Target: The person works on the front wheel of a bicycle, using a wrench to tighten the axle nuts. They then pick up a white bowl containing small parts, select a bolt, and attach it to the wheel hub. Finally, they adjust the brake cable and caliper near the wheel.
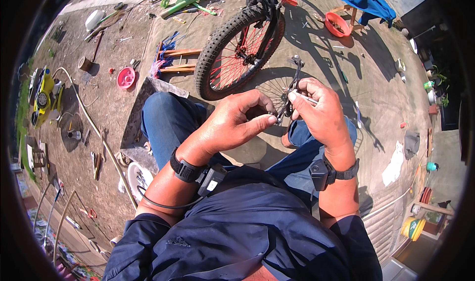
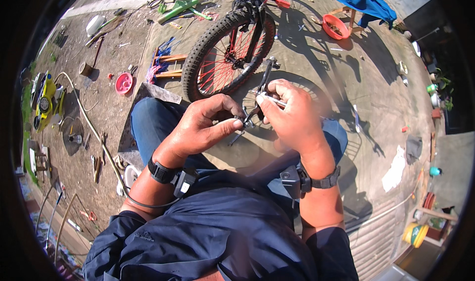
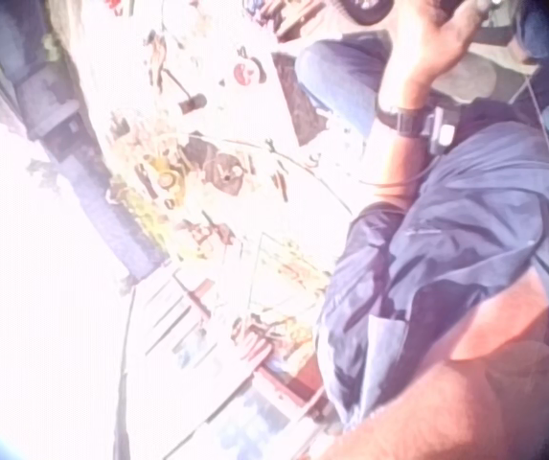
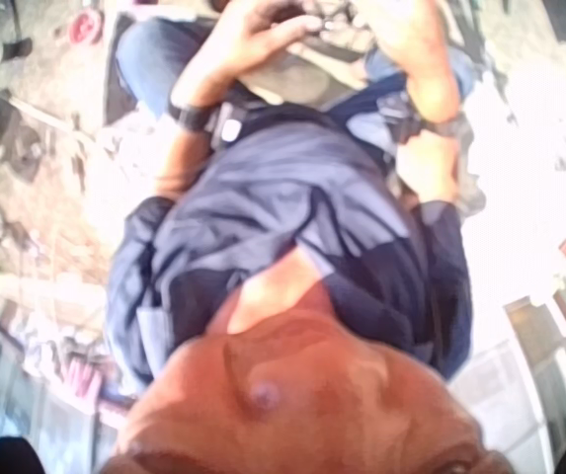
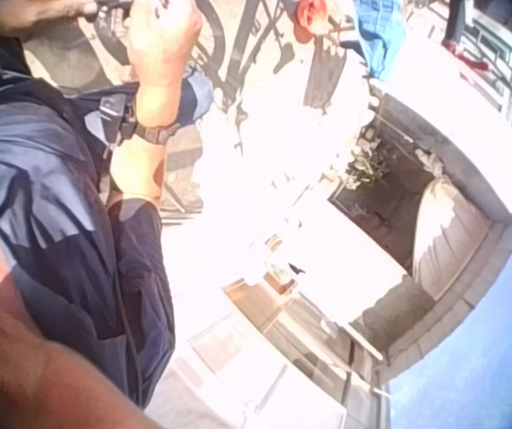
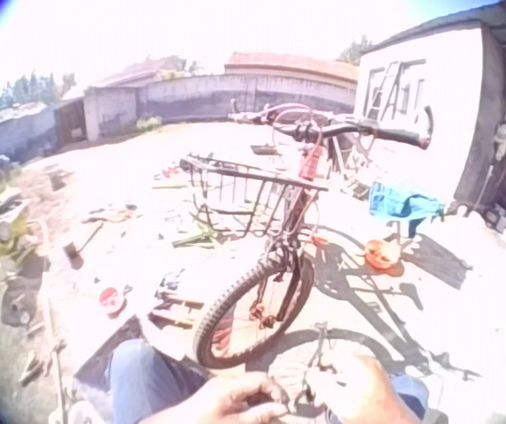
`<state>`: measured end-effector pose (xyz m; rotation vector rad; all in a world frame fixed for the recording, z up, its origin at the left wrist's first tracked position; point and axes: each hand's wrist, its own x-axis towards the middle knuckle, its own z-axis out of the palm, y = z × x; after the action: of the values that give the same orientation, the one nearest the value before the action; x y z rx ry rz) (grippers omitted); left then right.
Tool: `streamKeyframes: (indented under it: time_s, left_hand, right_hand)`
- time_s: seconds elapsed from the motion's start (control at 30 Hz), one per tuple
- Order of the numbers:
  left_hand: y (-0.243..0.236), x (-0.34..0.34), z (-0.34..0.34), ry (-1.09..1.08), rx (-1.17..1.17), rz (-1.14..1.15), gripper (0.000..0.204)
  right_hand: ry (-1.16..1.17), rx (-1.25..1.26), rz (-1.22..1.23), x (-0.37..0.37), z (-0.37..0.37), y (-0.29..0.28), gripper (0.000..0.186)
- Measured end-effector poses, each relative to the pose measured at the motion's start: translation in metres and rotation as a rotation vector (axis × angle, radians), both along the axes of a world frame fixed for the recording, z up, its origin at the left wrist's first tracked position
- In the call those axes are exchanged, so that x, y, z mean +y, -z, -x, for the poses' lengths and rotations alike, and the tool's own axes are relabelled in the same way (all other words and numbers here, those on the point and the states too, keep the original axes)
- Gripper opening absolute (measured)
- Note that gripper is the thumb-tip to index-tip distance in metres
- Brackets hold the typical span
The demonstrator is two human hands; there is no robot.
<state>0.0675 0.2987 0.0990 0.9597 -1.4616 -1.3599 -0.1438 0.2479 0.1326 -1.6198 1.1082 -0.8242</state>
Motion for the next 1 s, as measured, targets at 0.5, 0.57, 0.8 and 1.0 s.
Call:
streamKeyframes:
  time_s: [0.5, 0.57, 0.8, 1.0]
  left_hand:
    - [0.002, -0.005, 0.006, -0.034, -0.085, 0.049, 0.017]
    - [0.002, -0.006, 0.007, -0.030, -0.087, -0.044, 0.018]
    - [-0.003, -0.011, 0.015, 0.051, -0.081, -0.156, 0.021]
    - [0.007, -0.026, 0.033, 0.074, -0.214, -0.129, 0.015]
  right_hand:
    - [-0.034, -0.009, -0.027, -0.004, 0.006, 0.005, 0.019]
    - [-0.016, -0.035, 0.026, -0.006, 0.007, 0.011, 0.016]
    - [-0.006, 0.015, 0.110, -0.015, 0.021, 0.040, 0.021]
    - [0.020, 0.057, 0.076, -0.025, 0.041, 0.063, 0.024]
